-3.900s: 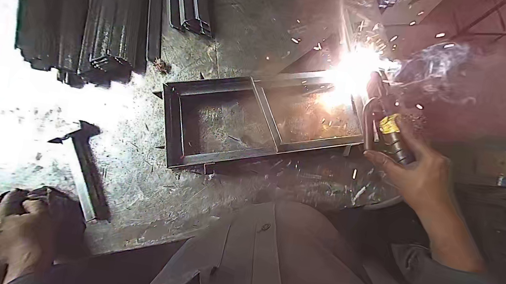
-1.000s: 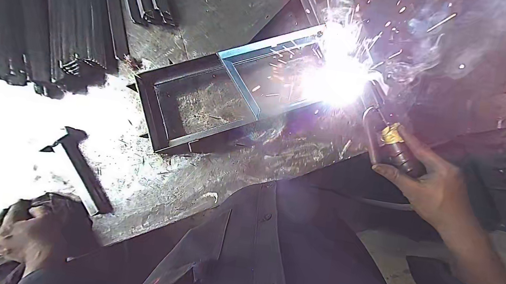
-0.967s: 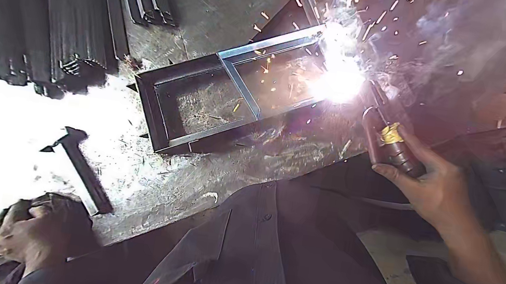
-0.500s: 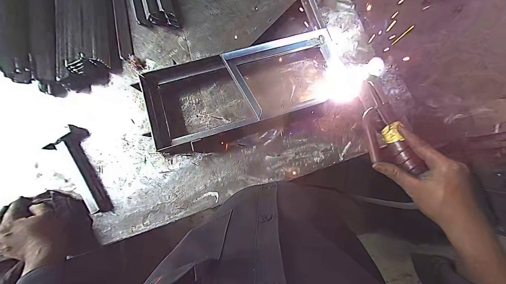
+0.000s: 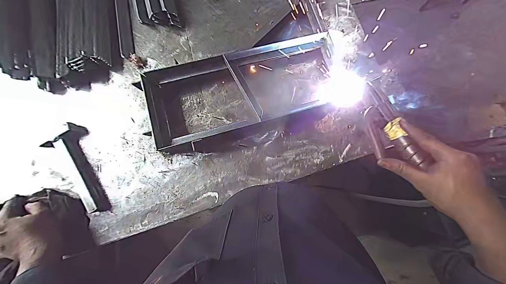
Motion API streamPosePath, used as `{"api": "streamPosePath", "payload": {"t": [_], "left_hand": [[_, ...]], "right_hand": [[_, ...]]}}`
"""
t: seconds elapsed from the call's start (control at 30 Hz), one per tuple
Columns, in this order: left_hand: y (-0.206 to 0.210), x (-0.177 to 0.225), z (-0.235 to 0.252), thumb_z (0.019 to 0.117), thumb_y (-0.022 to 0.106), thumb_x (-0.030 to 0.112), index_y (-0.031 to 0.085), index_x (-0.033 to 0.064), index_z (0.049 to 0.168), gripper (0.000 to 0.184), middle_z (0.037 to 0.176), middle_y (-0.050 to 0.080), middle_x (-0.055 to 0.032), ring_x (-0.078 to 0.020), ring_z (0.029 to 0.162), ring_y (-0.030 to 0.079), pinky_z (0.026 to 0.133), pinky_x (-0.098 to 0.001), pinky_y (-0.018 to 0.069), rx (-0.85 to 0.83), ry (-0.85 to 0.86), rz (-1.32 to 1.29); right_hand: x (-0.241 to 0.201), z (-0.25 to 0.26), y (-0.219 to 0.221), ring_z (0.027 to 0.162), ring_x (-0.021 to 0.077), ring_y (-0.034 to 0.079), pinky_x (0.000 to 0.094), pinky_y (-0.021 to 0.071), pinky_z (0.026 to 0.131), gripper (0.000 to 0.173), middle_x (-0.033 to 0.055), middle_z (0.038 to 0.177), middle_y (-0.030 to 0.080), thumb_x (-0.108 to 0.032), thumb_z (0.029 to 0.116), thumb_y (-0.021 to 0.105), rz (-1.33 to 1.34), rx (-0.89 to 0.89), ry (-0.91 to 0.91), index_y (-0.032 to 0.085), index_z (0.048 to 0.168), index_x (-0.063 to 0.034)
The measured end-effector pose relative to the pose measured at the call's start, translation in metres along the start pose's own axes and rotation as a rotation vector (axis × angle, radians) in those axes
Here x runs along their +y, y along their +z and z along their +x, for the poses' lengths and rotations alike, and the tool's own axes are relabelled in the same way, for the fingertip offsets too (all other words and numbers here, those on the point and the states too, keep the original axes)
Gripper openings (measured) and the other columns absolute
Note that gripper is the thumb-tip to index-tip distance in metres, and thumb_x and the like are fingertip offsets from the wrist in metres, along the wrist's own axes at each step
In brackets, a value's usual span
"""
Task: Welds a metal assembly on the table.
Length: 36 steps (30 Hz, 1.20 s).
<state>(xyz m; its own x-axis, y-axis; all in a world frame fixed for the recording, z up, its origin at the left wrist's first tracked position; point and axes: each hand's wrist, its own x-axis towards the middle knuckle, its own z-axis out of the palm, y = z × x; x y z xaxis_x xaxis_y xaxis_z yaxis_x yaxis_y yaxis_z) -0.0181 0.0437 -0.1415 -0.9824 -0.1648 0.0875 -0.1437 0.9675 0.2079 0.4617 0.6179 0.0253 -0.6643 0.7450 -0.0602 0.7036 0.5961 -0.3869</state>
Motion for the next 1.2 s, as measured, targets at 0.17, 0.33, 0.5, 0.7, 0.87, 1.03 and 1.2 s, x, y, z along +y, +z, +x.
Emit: {"api": "streamPosePath", "payload": {"t": [0.17,0.33,0.5,0.7,0.87,1.03,1.2], "left_hand": [[0.000,0.002,-0.001,0.1030,0.045,0.037,0.064,0.0185,0.142,0.047,0.154,0.053,-0.0085,-0.0251,0.149,0.042,0.123,-0.0463,0.0306,0.008,-0.019,-0.004],[0.002,-0.002,0.002,0.1033,0.045,0.038,0.065,0.0196,0.141,0.046,0.154,0.054,-0.0084,-0.0255,0.148,0.043,0.123,-0.0470,0.0309,0.011,-0.009,0.003],[0.002,0.000,0.002,0.1032,0.045,0.037,0.065,0.0184,0.141,0.046,0.153,0.054,-0.0080,-0.0250,0.148,0.043,0.123,-0.0475,0.0305,0.013,-0.014,0.001],[0.003,0.002,-0.002,0.1025,0.046,0.038,0.066,0.0172,0.139,0.046,0.152,0.055,-0.0080,-0.0245,0.147,0.044,0.123,-0.0471,0.0311,0.037,-0.013,-0.021],[-0.002,0.010,-0.008,0.1021,0.045,0.037,0.068,0.0176,0.135,0.045,0.150,0.057,-0.0086,-0.0254,0.145,0.047,0.121,-0.0481,0.0338,0.032,-0.025,-0.002],[0.007,-0.002,0.002,0.1032,0.042,0.043,0.066,0.0209,0.138,0.047,0.151,0.056,-0.0060,-0.0245,0.145,0.047,0.120,-0.0496,0.0351,0.020,-0.050,0.043],[0.018,-0.016,0.007,0.1021,0.041,0.048,0.061,0.0262,0.144,0.051,0.156,0.052,-0.0037,-0.0251,0.147,0.044,0.120,-0.0531,0.0337,0.025,-0.061,0.026]], "right_hand": [[-0.001,0.005,-0.007,0.086,0.0294,0.069,0.0585,0.0529,0.072,0.087,0.0148,0.110,0.072,-0.071,0.0787,0.074,-0.001,-0.036,0.047,0.049,0.154,-0.0352],[0.006,0.011,-0.016,0.076,0.0235,0.068,0.0531,0.0552,0.065,0.082,0.0095,0.104,0.072,-0.072,0.0803,0.072,0.042,-0.085,0.094,0.051,0.151,-0.0380],[0.007,0.019,-0.026,0.062,0.0202,0.063,0.0456,0.0538,0.054,0.073,0.0094,0.097,0.071,-0.060,0.0858,0.075,0.102,-0.141,0.108,0.052,0.151,-0.0356],[0.001,0.031,-0.043,0.052,0.0169,0.057,0.0384,0.0498,0.046,0.066,0.0088,0.089,0.070,-0.045,0.0886,0.079,0.152,-0.201,0.155,0.054,0.150,-0.0361],[0.004,0.041,-0.052,0.047,0.0172,0.055,0.0383,0.0490,0.042,0.066,0.0097,0.082,0.069,-0.040,0.0885,0.080,0.104,-0.232,0.096,0.056,0.149,-0.0303],[-0.006,0.051,-0.065,0.053,0.0213,0.057,0.0440,0.0508,0.049,0.068,0.0131,0.088,0.069,-0.047,0.0887,0.077,-0.009,-0.276,0.086,0.054,0.151,-0.0315],[-0.014,0.065,-0.071,0.063,0.0244,0.062,0.0501,0.0537,0.057,0.074,0.0146,0.098,0.071,-0.058,0.0850,0.076,-0.111,-0.337,0.086,0.053,0.151,-0.0347]]}}
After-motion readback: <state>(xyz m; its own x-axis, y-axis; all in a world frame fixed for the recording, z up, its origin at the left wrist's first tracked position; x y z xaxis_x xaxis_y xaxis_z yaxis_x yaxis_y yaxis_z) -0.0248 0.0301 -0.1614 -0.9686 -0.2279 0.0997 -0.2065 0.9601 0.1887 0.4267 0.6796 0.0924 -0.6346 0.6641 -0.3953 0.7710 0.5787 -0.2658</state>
